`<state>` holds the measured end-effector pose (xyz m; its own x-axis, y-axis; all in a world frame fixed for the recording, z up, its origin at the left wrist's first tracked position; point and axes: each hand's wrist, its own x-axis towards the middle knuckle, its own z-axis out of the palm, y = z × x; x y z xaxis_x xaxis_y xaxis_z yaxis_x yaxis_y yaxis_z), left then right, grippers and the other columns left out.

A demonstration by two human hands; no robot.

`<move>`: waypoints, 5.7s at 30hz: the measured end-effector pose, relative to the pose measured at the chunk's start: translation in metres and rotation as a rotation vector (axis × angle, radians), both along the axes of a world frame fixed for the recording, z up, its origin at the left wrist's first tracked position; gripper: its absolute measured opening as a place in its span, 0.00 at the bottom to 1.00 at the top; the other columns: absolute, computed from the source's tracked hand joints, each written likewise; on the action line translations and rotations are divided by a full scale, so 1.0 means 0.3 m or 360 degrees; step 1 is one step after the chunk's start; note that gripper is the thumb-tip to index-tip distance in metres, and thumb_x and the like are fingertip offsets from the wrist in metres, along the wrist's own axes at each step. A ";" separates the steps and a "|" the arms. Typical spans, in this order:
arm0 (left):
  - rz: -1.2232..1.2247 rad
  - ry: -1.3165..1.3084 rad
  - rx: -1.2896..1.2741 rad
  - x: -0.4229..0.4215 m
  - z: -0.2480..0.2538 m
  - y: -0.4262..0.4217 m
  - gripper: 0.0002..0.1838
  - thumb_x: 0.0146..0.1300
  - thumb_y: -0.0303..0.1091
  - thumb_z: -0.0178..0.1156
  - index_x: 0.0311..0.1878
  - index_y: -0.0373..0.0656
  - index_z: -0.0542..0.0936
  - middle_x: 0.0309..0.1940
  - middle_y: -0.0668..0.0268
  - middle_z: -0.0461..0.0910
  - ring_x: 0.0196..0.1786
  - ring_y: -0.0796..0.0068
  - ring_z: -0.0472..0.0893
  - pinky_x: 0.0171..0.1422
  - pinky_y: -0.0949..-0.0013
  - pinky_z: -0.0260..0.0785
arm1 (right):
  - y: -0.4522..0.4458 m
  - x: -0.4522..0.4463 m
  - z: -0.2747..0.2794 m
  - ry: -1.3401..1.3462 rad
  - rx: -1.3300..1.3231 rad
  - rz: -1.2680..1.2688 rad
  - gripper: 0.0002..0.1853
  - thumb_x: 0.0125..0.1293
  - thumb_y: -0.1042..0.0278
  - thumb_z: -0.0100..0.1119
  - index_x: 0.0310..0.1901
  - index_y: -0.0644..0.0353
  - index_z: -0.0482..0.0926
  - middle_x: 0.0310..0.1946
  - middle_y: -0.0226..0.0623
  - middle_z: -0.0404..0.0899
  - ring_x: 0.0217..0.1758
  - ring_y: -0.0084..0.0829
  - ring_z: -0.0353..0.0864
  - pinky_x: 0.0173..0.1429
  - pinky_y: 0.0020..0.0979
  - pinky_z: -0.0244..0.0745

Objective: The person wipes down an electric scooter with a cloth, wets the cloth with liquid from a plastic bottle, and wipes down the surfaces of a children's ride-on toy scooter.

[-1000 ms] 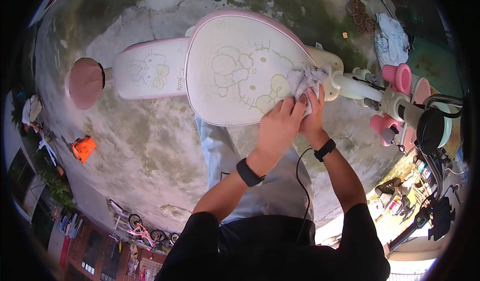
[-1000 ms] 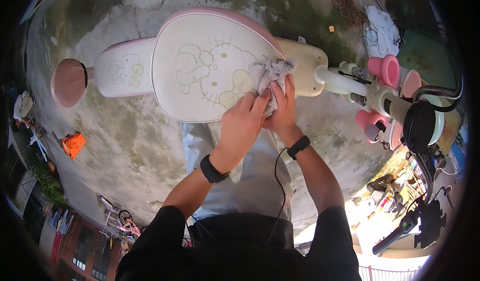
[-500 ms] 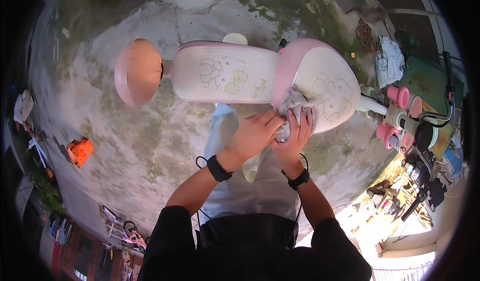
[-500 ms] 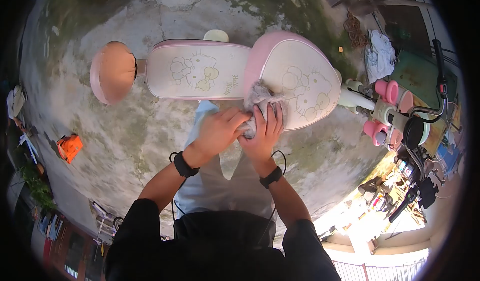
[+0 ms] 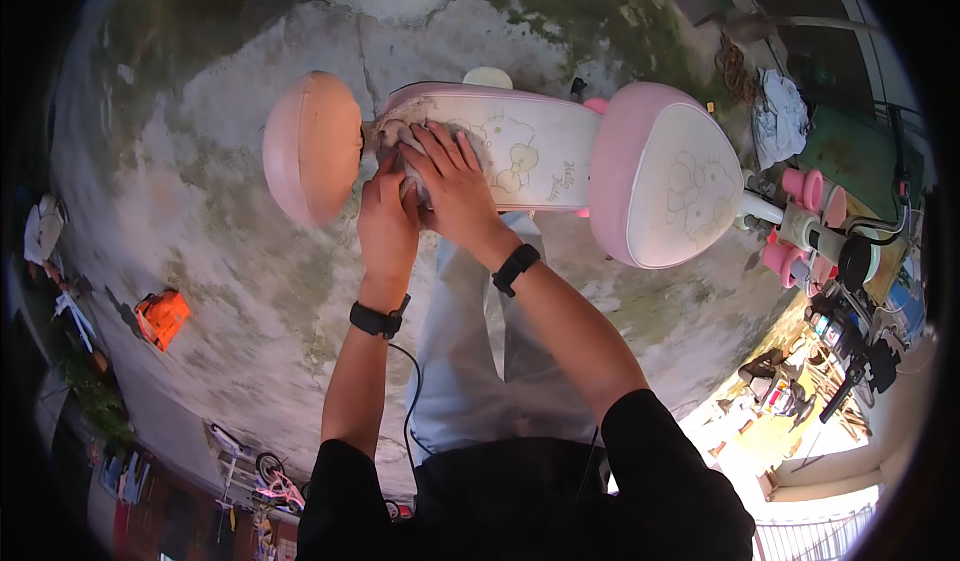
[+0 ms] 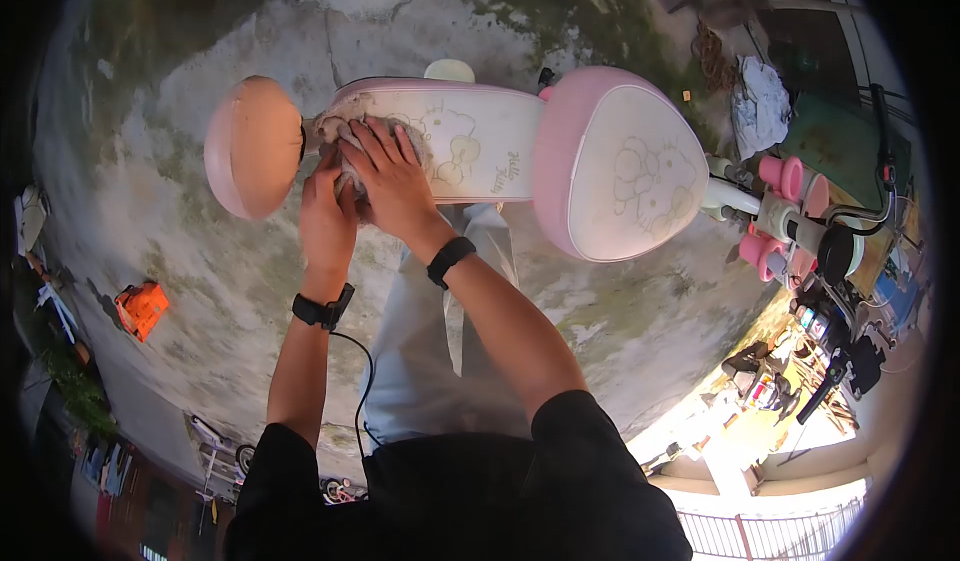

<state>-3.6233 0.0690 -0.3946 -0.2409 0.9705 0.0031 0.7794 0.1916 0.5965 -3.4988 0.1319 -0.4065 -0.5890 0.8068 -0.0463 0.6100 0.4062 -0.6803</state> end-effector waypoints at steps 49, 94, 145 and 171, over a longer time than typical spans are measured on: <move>-0.0113 -0.0042 -0.0146 0.652 -0.040 -0.006 0.19 0.62 0.22 0.59 0.57 0.41 0.73 0.66 0.62 0.78 0.49 0.54 0.79 0.55 0.56 0.76 | -0.165 0.564 -0.096 0.0038 -0.0088 -0.0552 0.34 0.64 0.71 0.60 0.73 0.55 0.67 0.77 0.47 0.59 0.81 0.54 0.53 0.82 0.51 0.52; 0.0327 -0.1681 -0.0112 -0.554 0.309 0.380 0.22 0.72 0.51 0.56 0.52 0.39 0.81 0.40 0.65 0.81 0.44 0.75 0.78 0.50 0.70 0.70 | 0.269 -0.622 0.404 -0.0495 0.0227 -0.0202 0.17 0.50 0.67 0.66 0.44 0.61 0.85 0.46 0.43 0.84 0.46 0.48 0.84 0.48 0.44 0.82; -0.0217 0.0126 0.1068 0.152 -0.533 -0.251 0.46 0.66 0.62 0.61 0.71 0.30 0.63 0.68 0.46 0.70 0.71 0.42 0.69 0.78 0.36 0.54 | -0.295 0.171 -0.425 0.0803 0.1268 -0.0350 0.15 0.55 0.63 0.64 0.46 0.54 0.80 0.55 0.34 0.78 0.65 0.45 0.75 0.72 0.44 0.71; -0.1505 -0.0597 0.1388 0.424 -0.681 -0.302 0.29 0.45 0.17 0.68 0.56 0.41 0.80 0.52 0.60 0.82 0.49 0.58 0.84 0.49 0.62 0.80 | -0.617 0.756 -0.469 -0.0066 0.1500 0.0182 0.31 0.39 0.80 0.69 0.53 0.59 0.84 0.54 0.48 0.80 0.53 0.54 0.82 0.54 0.45 0.83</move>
